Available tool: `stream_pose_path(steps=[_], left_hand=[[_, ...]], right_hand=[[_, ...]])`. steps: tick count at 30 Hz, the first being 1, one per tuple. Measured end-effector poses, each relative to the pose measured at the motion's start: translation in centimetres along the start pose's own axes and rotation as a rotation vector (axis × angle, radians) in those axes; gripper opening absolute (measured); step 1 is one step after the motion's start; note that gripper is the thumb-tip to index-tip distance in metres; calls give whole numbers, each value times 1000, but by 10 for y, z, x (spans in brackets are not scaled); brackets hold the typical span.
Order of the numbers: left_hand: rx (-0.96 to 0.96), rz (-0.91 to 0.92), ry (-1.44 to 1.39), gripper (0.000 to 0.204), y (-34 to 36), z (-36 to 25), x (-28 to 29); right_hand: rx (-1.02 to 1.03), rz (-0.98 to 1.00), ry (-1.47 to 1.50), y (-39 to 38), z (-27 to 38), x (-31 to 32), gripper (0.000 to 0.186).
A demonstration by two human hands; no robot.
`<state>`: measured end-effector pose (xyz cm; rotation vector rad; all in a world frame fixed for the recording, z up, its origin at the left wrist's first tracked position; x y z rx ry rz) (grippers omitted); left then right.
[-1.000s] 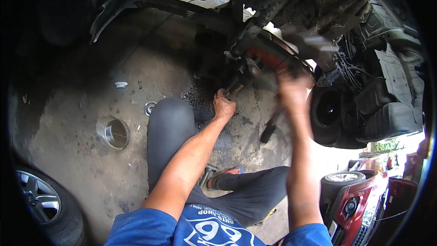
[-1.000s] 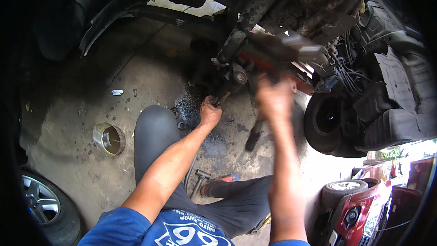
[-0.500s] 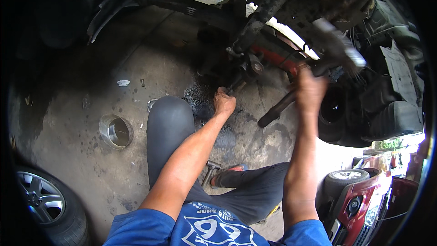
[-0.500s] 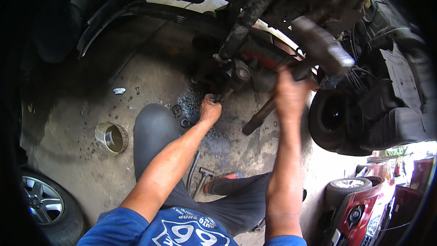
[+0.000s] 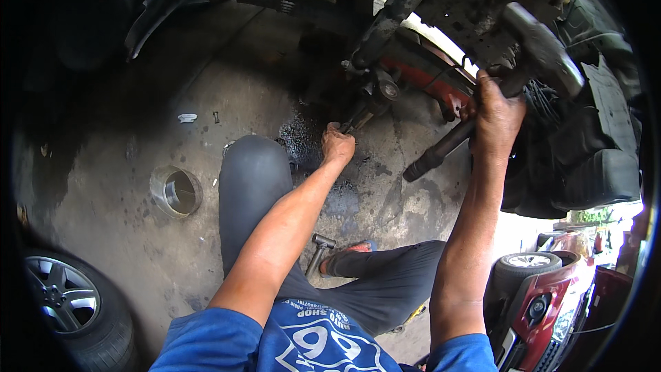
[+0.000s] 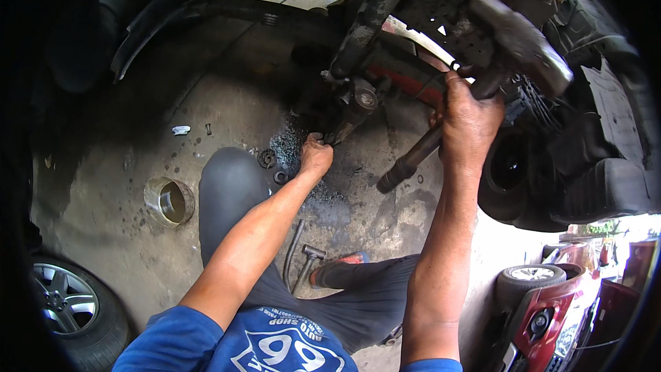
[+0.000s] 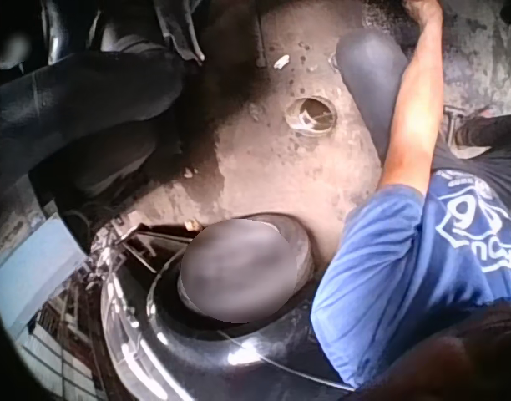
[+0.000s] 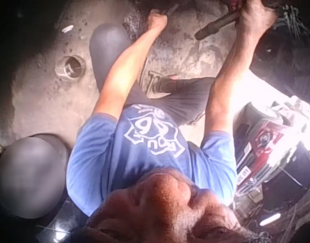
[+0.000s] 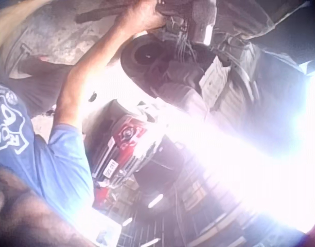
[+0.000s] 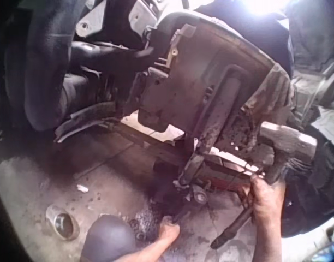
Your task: The person sits on the floor beneath a raised vehicle and uses a hammer and metal punch to repeatedly strike a suspension component, likely to remove a bushing or pin. The person adjusts the punch and strikes the part multiple times throughout the clip.
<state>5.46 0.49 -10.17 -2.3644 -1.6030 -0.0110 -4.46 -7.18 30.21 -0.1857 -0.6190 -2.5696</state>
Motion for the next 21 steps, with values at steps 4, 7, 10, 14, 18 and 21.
stream_pose_path(steps=[4, 7, 10, 14, 18, 21], left_hand=[[69, -14, 55, 40, -2, 3, 5], [11, -54, -19, 38, 0, -14, 17], [-76, 19, -45, 37, -3, -28, 22], [-366, 89, -92, 50, -7, -65, 26], [-515, 182, -20, 61, -6, -89, 16], [-432, 209, 29, 59, -8, -78, 13]], right_hand=[[-234, 189, -666, -34, -87, -35, 15], [-661, 262, -229, -64, -170, -20, 8], [-776, 273, 346, -90, -183, -8, 11], [-997, 89, 488, -164, -217, 39, 12], [-1402, -68, 621, -260, -325, 77, 5], [-1641, -160, 736, -343, -413, 75, 14]])
Point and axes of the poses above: each hand's wrist, its own y-axis towards the middle knuckle, its own x-axis out of the back of the hand, z = x × y, the point moved 9 cm from there along y, towards the middle knuckle, and after that the axes turned 4 degrees about -x, right-handed, at the moved point
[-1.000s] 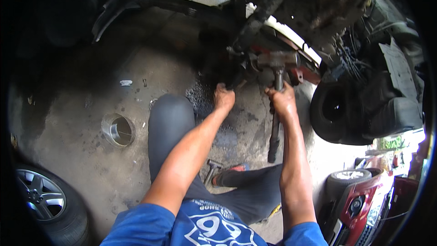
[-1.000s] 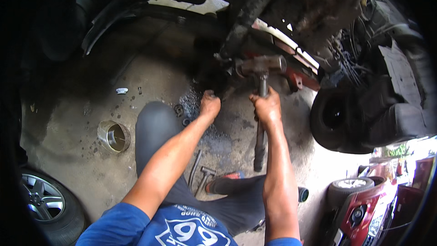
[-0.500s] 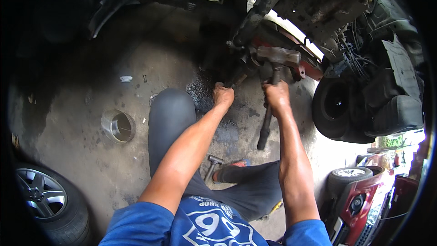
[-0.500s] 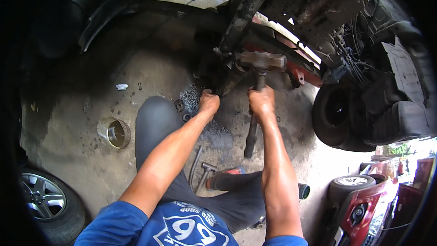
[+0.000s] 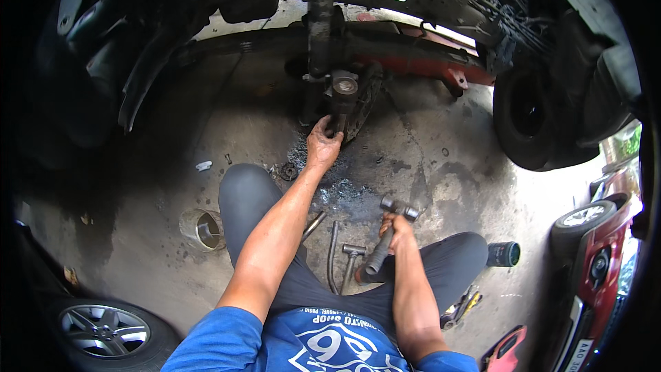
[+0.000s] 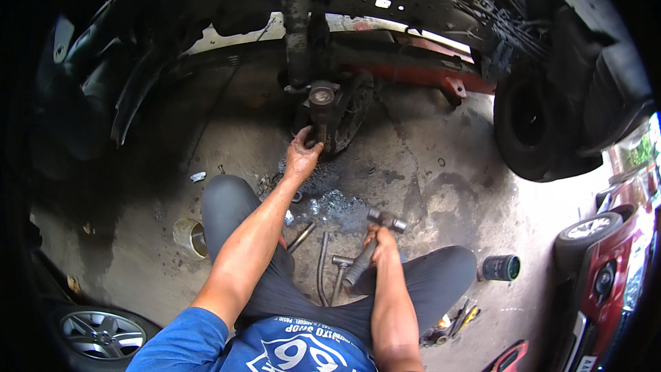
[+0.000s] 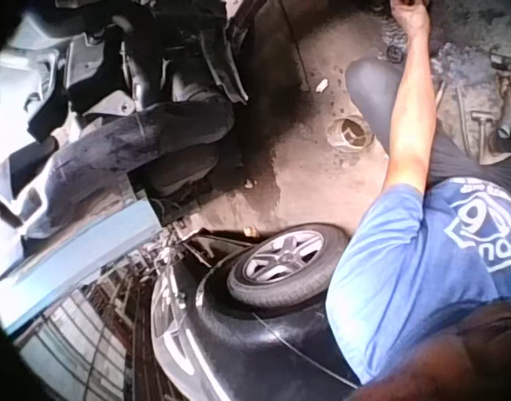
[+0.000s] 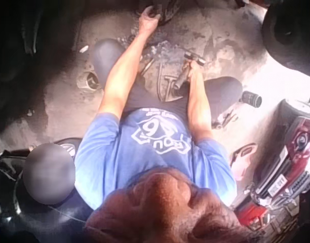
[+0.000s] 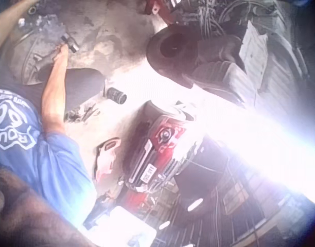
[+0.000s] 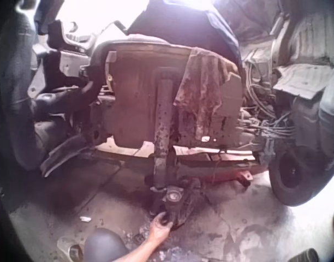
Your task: The person sits on the floor beneath a raised vehicle and uses a hammer and metal punch to repeatedly strike a suspension component, likely to remove a bushing or pin. The person adjusts the punch and strikes the part multiple times throughout the clip.
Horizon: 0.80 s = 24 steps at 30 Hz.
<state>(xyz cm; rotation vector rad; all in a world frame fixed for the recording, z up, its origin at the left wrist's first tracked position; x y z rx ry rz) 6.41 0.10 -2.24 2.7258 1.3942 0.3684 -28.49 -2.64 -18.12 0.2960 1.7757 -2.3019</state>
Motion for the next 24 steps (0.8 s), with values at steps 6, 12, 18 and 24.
stream_pose_path(steps=[6, 12, 18, 24], left_hand=[[244, 118, -50, 48, -22, 24, -13], [570, 63, -657, 40, -20, 33, -17], [457, 92, -498, 47, -16, 40, -12], [349, 57, -344, 45, -14, 50, -19]], right_hand=[[-155, -282, -640, 115, -87, 92, 19], [12, -255, -1239, 147, -70, 63, 26], [124, -290, -1563, 118, -59, 24, 41], [124, -242, -1631, 113, -60, 7, 46]])
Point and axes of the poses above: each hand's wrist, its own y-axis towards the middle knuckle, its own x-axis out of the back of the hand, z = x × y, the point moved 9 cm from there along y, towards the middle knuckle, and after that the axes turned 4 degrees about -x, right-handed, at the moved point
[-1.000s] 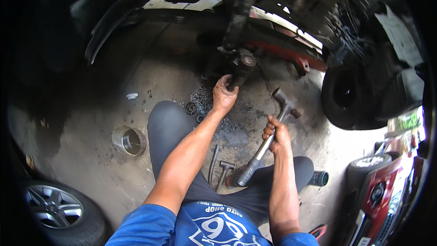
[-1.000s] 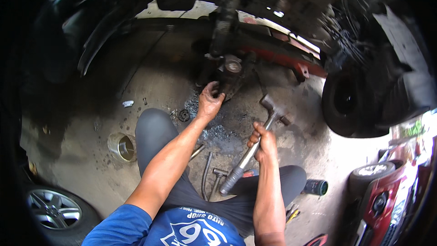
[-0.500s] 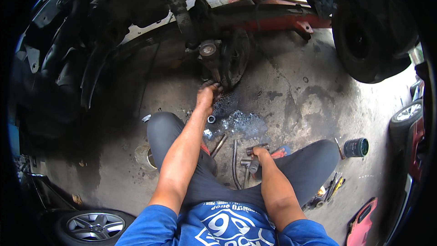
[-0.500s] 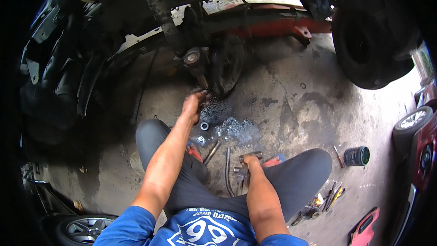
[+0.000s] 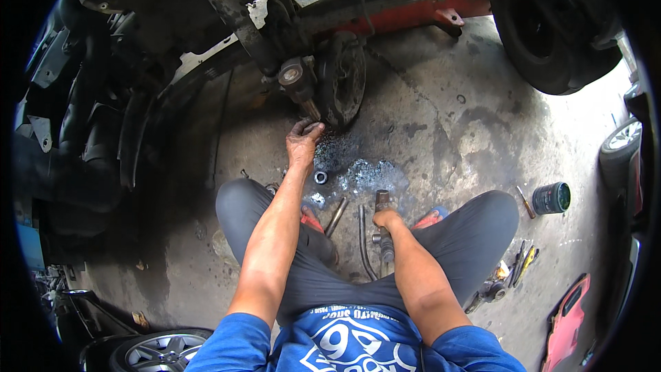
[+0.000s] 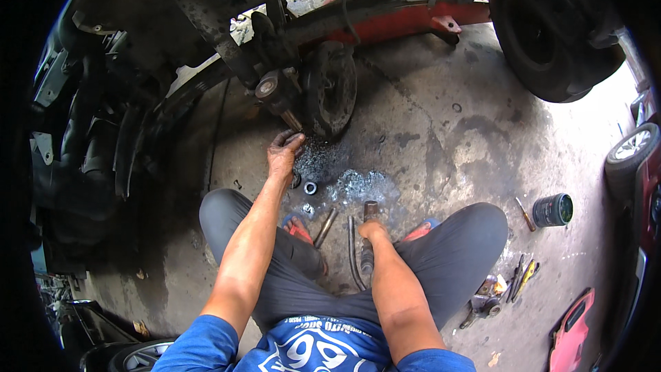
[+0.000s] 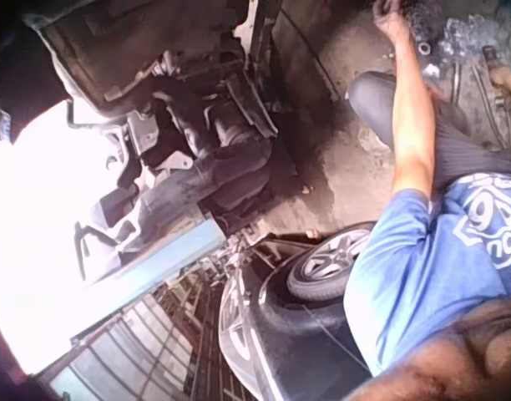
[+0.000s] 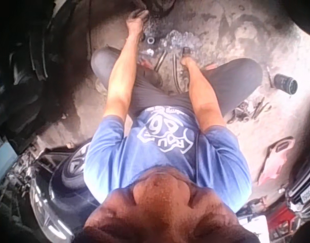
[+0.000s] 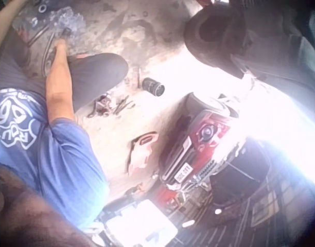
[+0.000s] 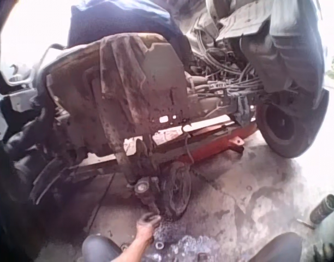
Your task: The person sits on the floor beneath a raised vehicle and uses a hammer and metal punch to repeatedly strike a suspension component, likely to remove a bushing or pin. The person adjusts the punch and strikes the part multiple times throughout the clip.
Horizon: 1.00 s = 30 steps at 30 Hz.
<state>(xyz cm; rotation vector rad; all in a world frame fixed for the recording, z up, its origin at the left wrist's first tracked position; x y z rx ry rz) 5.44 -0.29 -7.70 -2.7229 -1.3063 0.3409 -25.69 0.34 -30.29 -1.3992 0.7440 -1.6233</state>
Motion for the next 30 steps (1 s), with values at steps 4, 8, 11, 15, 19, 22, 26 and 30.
stream_pose_path(steps=[4, 8, 11, 15, 19, 22, 26, 30], left_hand=[[-108, -35, 202, 36, 3, -13, 0], [212, 2, -318, 19, 0, 14, -15], [207, -10, -345, 15, 0, 18, -19], [201, 9, -327, 14, 0, 23, -22], [235, 23, -354, 18, -5, 25, -22], [214, 29, -370, 18, -8, 21, -22], [224, 30, -375, 17, -5, 25, -23], [288, -9, -223, 13, -2, 52, -12]], right_hand=[[6, 72, -26, 9, -4, -8, 46], [37, -55, -50, 24, -6, -6, 35], [78, -69, -150, 36, -6, -11, 35], [38, 31, -88, 44, -13, -23, 45], [17, -90, -32, 44, -16, -14, 30], [61, -79, -78, 45, -13, -18, 29], [56, -116, -91, 53, -16, -20, 28], [37, -99, -55, 62, -20, -25, 29]])
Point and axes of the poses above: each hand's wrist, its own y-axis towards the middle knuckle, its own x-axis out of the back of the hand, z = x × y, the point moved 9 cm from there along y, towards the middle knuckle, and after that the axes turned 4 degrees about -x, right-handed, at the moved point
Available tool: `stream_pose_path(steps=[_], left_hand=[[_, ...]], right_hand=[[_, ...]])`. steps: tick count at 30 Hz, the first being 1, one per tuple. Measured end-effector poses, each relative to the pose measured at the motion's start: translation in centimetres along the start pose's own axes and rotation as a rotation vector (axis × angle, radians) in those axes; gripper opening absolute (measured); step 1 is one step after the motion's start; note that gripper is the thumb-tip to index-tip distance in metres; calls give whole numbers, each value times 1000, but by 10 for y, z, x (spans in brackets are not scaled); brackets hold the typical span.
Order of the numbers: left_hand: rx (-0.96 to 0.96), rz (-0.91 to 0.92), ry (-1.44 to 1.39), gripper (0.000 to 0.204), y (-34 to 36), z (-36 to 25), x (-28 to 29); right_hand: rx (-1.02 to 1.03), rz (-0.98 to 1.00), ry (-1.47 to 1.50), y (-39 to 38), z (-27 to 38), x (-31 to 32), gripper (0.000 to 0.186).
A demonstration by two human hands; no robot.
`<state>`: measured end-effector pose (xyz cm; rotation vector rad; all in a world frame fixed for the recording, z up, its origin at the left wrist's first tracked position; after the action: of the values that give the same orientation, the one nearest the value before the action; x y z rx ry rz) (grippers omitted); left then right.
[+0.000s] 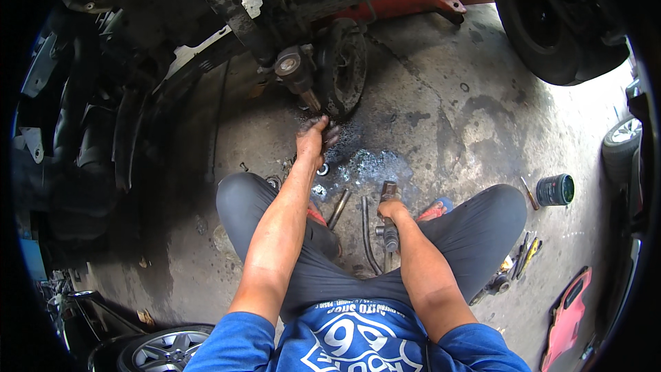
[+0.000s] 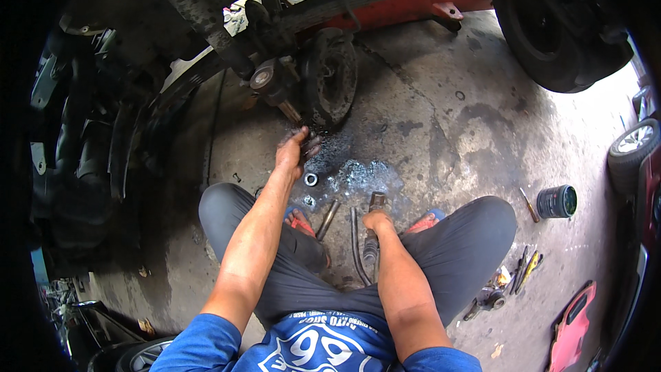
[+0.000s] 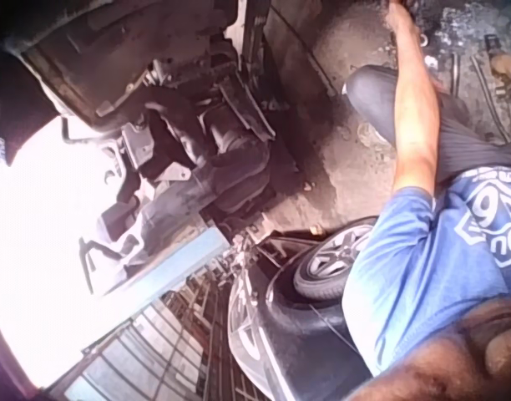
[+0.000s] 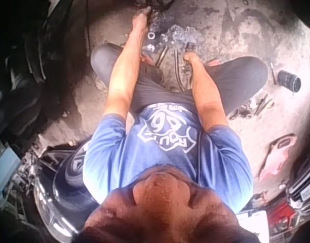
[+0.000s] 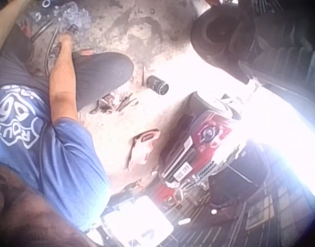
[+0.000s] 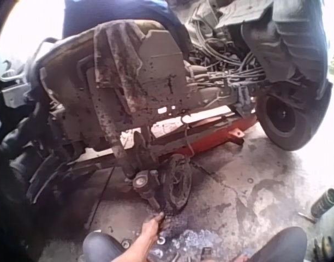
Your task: The person sits on the floor beneath a raised vehicle and uses a hammer and metal punch to repeatedly strike a suspension component, likely to remove a bushing or pin. The person adjusts the punch and strikes the part multiple times throughout the clip.
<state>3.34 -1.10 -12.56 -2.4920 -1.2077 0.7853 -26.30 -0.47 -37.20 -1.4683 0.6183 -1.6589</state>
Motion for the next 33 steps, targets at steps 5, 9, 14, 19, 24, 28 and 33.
stream_pose_path(steps=[5, 9, 14, 19, 24, 28, 33], left_hand=[[-426, -235, 976, 30, -14, -20, 30], [-548, -359, 1095, 30, -28, -52, 29], [-843, -321, 444, 17, -54, -115, 4], [-1013, -221, 658, 13, -79, -148, -25], [-567, -202, 1035, 28, -33, -95, 1], [-348, -36, 1245, 43, -5, -4, 24], [180, 182, 1643, 43, -19, 138, 68]], right_hand=[[37, -16, -51, -5, 5, 8, 28], [15, 115, 0, -19, 8, 8, 38], [-37, -18, 105, -29, 8, 24, 27], [69, -59, 31, -26, 18, 28, 26], [131, 184, -146, -29, 22, 11, 46], [-21, 159, 62, -32, 10, 21, 43], [43, 156, 96, -37, 10, 18, 34]])
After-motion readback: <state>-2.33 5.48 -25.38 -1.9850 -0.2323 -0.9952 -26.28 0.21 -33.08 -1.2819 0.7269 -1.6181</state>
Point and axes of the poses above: each hand's wrist, its own y-axis towards the middle knuckle, its own x-axis out of the back of the hand, z = x × y, the point moved 9 cm from there along y, towards the middle knuckle, and after that the axes turned 4 degrees about -x, right-handed, at the moved point
